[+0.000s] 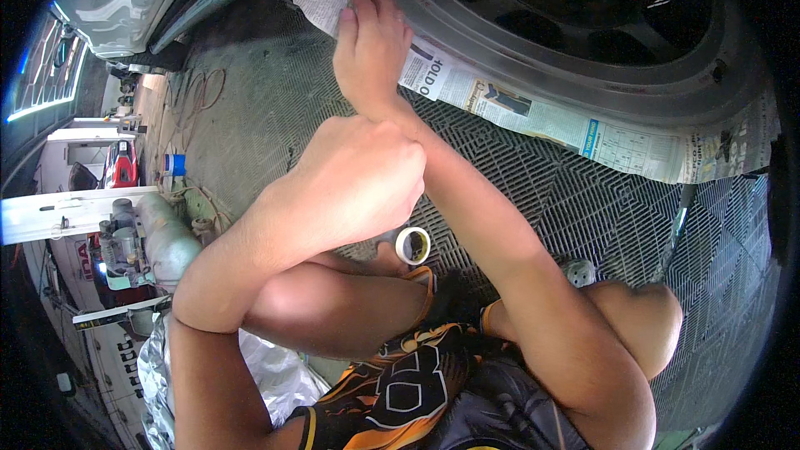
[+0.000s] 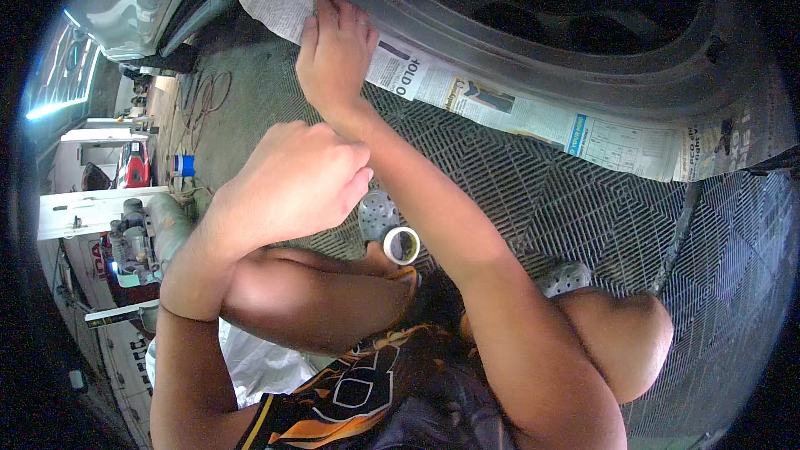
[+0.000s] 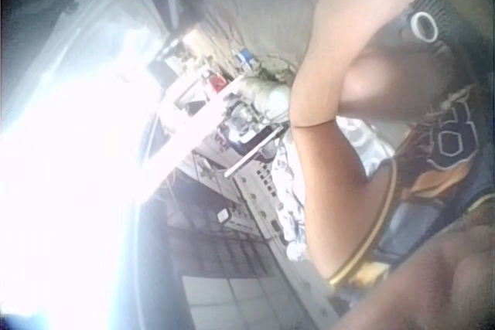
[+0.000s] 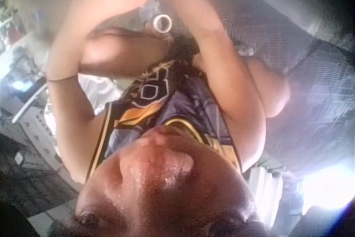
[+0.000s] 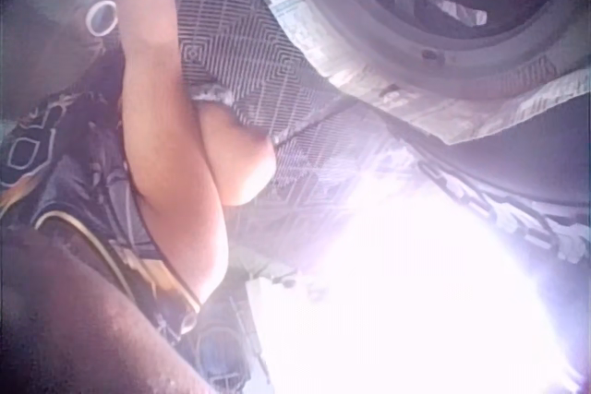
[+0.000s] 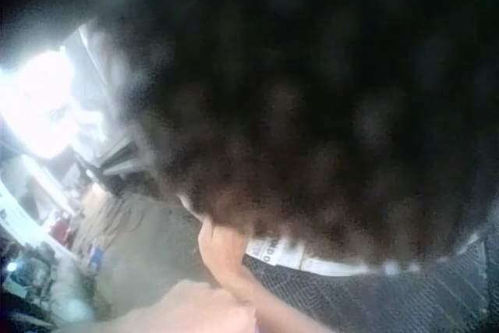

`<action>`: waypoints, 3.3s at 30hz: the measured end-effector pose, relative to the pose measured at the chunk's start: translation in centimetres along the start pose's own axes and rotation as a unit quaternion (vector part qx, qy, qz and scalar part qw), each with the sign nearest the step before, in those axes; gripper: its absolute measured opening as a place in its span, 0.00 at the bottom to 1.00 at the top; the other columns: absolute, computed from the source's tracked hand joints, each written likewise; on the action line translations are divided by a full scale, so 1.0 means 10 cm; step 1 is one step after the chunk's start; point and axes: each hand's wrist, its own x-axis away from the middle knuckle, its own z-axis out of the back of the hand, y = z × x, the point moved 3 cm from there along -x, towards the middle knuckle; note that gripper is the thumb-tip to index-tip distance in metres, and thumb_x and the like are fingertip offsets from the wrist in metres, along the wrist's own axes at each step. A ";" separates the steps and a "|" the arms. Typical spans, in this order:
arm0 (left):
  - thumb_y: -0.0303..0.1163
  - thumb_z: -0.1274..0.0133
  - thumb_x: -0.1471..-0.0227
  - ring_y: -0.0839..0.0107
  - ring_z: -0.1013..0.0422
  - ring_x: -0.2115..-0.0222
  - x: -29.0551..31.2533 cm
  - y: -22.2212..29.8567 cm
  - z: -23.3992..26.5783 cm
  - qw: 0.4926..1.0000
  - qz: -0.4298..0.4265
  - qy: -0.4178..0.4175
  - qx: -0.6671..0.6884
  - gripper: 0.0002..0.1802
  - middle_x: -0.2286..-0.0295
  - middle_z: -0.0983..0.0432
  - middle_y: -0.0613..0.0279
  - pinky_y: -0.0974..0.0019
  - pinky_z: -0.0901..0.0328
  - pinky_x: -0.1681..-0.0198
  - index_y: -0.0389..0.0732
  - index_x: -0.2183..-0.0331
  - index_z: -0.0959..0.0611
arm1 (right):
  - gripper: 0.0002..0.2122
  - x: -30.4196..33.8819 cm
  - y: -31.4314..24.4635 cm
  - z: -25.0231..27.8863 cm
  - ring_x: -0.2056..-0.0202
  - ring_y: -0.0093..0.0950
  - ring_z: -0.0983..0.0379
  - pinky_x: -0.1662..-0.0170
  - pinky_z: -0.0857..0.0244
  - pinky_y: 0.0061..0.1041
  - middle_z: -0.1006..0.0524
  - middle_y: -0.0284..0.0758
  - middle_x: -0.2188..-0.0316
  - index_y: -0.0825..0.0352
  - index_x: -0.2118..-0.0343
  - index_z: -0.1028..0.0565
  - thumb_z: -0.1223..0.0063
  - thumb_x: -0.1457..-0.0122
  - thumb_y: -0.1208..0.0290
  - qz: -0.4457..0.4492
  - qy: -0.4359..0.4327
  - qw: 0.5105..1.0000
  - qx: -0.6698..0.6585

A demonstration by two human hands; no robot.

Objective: The person sits on the floor and applies masking tape to the sidewall of a car tire to cover the surface. They repeatedly tear pieces of tape and smooth them along the tire's edge, working around the circumference.

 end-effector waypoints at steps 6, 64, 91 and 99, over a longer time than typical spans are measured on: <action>0.34 0.46 0.49 0.44 0.22 0.74 -0.16 -0.11 -0.25 0.980 -0.116 -0.155 0.039 0.10 0.78 0.21 0.45 0.45 0.27 0.67 0.38 0.73 0.16 | 0.17 0.22 0.27 0.09 0.48 0.45 0.31 0.45 0.43 0.47 0.25 0.42 0.50 0.66 0.46 0.24 0.50 0.36 0.66 -0.014 -0.014 0.998 0.068; 0.35 0.38 0.65 0.65 0.25 0.67 -0.40 0.14 -2.72 0.914 -0.395 0.032 0.088 0.06 0.77 0.22 0.68 0.60 0.36 0.58 0.46 0.79 0.17 | 0.21 -0.18 0.02 0.11 0.58 0.46 0.28 0.53 0.34 0.41 0.26 0.48 0.59 0.71 0.42 0.27 0.50 0.39 0.75 0.100 -0.111 0.989 0.021; 0.34 0.57 0.48 0.69 0.34 0.74 -0.60 -0.64 -0.50 0.657 -0.012 0.231 0.718 0.20 0.76 0.29 0.59 0.63 0.38 0.64 0.29 0.59 0.24 | 0.12 -0.90 0.17 1.08 0.62 0.33 0.19 0.56 0.27 0.32 0.17 0.41 0.64 0.66 0.58 0.17 0.48 0.43 0.74 -0.034 -0.153 0.985 -0.072; 0.31 0.59 0.46 0.71 0.34 0.69 -0.69 -0.66 -0.30 0.654 -0.069 0.340 0.673 0.19 0.72 0.28 0.58 0.64 0.38 0.58 0.29 0.57 0.24 | 0.13 -0.91 0.23 1.49 0.58 0.35 0.19 0.51 0.28 0.31 0.17 0.41 0.58 0.65 0.55 0.17 0.48 0.41 0.76 -0.057 -0.250 0.961 -0.107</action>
